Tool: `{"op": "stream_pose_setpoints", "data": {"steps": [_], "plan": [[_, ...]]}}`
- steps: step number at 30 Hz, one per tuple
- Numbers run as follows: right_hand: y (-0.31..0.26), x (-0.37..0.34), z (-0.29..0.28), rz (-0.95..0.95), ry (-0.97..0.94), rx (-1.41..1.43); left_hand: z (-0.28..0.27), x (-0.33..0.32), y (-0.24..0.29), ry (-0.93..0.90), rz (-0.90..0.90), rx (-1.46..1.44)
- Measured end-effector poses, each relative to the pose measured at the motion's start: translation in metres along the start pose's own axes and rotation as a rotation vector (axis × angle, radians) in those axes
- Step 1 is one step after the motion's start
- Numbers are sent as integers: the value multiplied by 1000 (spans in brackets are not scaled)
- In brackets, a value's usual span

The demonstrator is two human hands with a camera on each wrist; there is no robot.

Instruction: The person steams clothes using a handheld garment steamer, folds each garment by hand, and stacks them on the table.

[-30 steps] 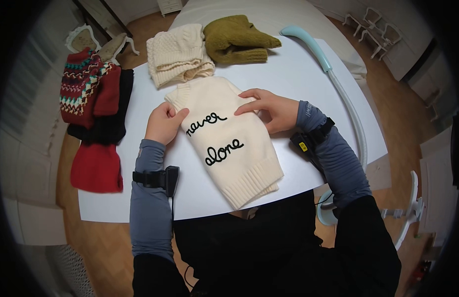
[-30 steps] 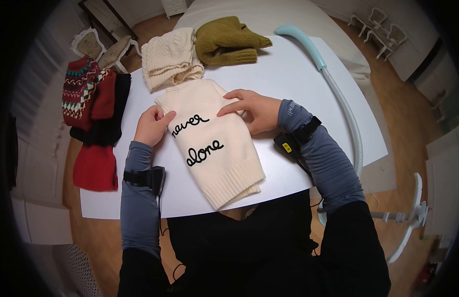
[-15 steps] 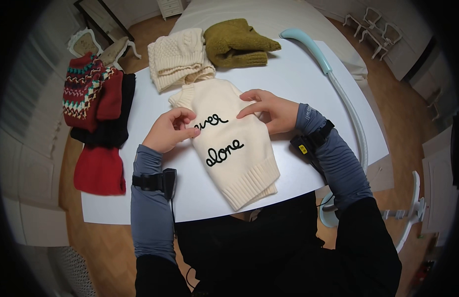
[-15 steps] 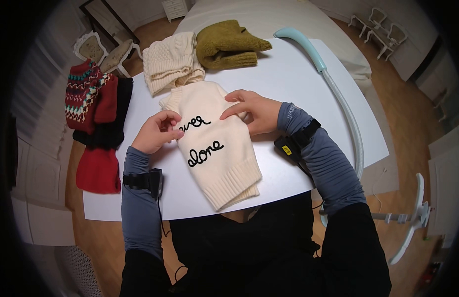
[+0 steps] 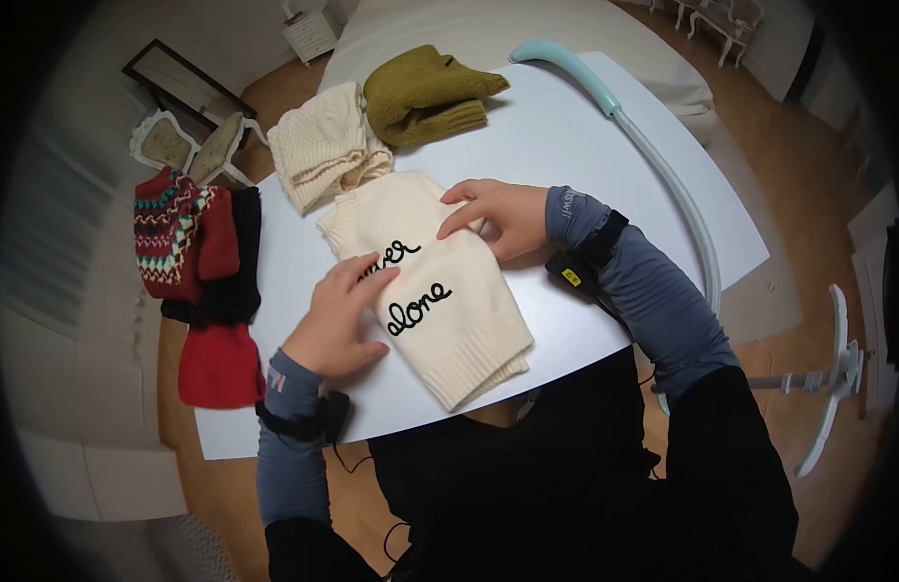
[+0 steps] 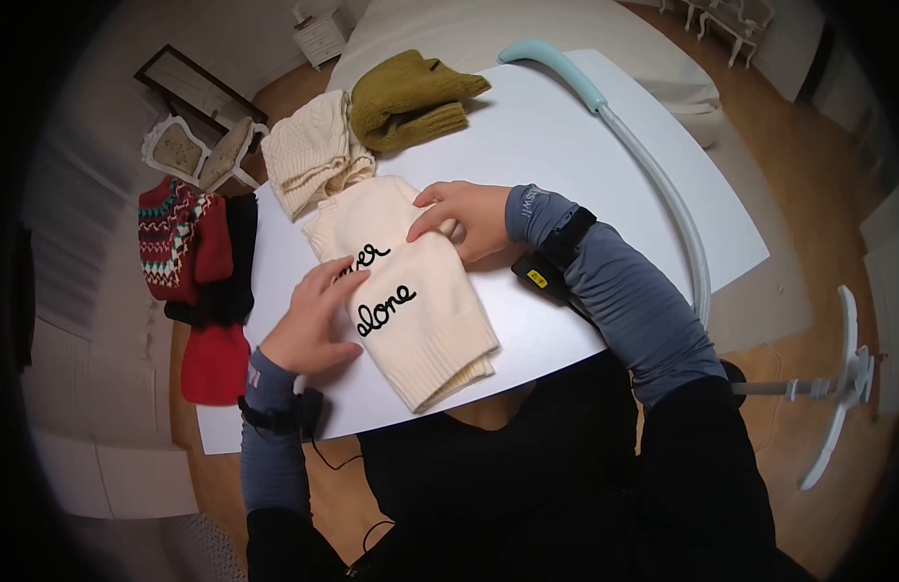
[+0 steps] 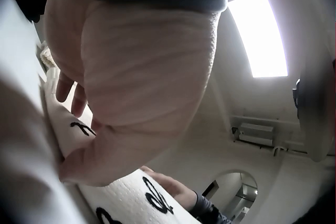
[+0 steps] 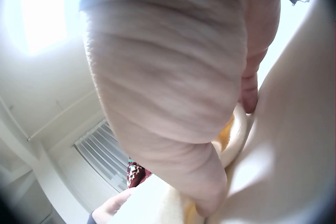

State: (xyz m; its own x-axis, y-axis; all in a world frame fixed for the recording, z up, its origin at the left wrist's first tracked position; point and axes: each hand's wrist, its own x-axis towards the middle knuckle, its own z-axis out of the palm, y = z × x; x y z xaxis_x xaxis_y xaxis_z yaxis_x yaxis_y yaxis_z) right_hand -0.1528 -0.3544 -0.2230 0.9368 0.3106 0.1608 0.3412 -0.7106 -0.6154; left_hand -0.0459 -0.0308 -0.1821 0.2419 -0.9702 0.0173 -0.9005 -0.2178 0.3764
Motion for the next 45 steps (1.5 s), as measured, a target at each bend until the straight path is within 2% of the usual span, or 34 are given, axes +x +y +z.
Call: {"op": "stream_pose_setpoints", "data": {"steps": [2, 6, 9, 10, 11, 13, 14, 15, 17, 18, 19, 21, 23, 25, 29, 31, 34, 35, 37, 41, 43, 45], "plan": [[2, 0, 4, -29, 16, -75, 12, -1, 24, 85, 35, 86], [6, 0, 3, -25, 7, -1, 32, 5, 61, 171, 87, 235], [15, 1, 6, -75, 13, -53, 46, 7, 61, 109, 142, 262], [17, 1, 7, -113, 35, -60, 47, 8, 60, 194, 177, 242], [19, 3, 8, -151, 57, -68, 50, 7, 57, 195, 172, 251], [26, 8, 11, -168, 75, 6, 57, 6, 50, 408, -88, -394], [28, 10, 11, -175, 88, 79, 59, 2, 48, 453, -278, -758], [29, 10, 12, -184, 88, 77, 58, 2, 44, 461, -279, -752], [6, 8, 8, 232, -26, 464, 48, 12, 42, 718, -470, -1106], [0, 10, 7, 269, 1, 340, 46, 20, 46, 786, -486, -1277], [-5, 11, 7, 257, -12, 336, 43, 21, 44, 805, -490, -1276], [-12, 13, 7, 351, 25, 270, 42, 20, 34, 764, -684, -1358], [-10, 16, 12, 338, 53, 263, 46, 19, 27, 807, -715, -1288], [-11, 16, 15, 328, 82, 258, 48, 17, 18, 756, -822, -1107], [-13, 15, 13, 339, 105, 234, 57, 16, 7, 793, -824, -1233], [-13, 18, 14, 312, 99, 235, 58, 17, 7, 819, -839, -1222], [-16, 18, 8, 377, 2, 295, 56, 17, 4, 847, -821, -1107], [-16, 17, 12, 363, -9, 291, 54, 17, 3, 794, -834, -1089], [-18, 14, 20, 134, 227, 272, 51, 18, 4, 753, -841, -1068], [-27, 13, 17, 145, 187, 146, 45, 24, 8, 729, -844, -1218], [-29, 14, 13, 215, 109, 263, 41, 28, 17, 773, -818, -1279], [-27, 14, 13, 194, 107, 294, 35, 30, 19, 776, -877, -1290]]}}
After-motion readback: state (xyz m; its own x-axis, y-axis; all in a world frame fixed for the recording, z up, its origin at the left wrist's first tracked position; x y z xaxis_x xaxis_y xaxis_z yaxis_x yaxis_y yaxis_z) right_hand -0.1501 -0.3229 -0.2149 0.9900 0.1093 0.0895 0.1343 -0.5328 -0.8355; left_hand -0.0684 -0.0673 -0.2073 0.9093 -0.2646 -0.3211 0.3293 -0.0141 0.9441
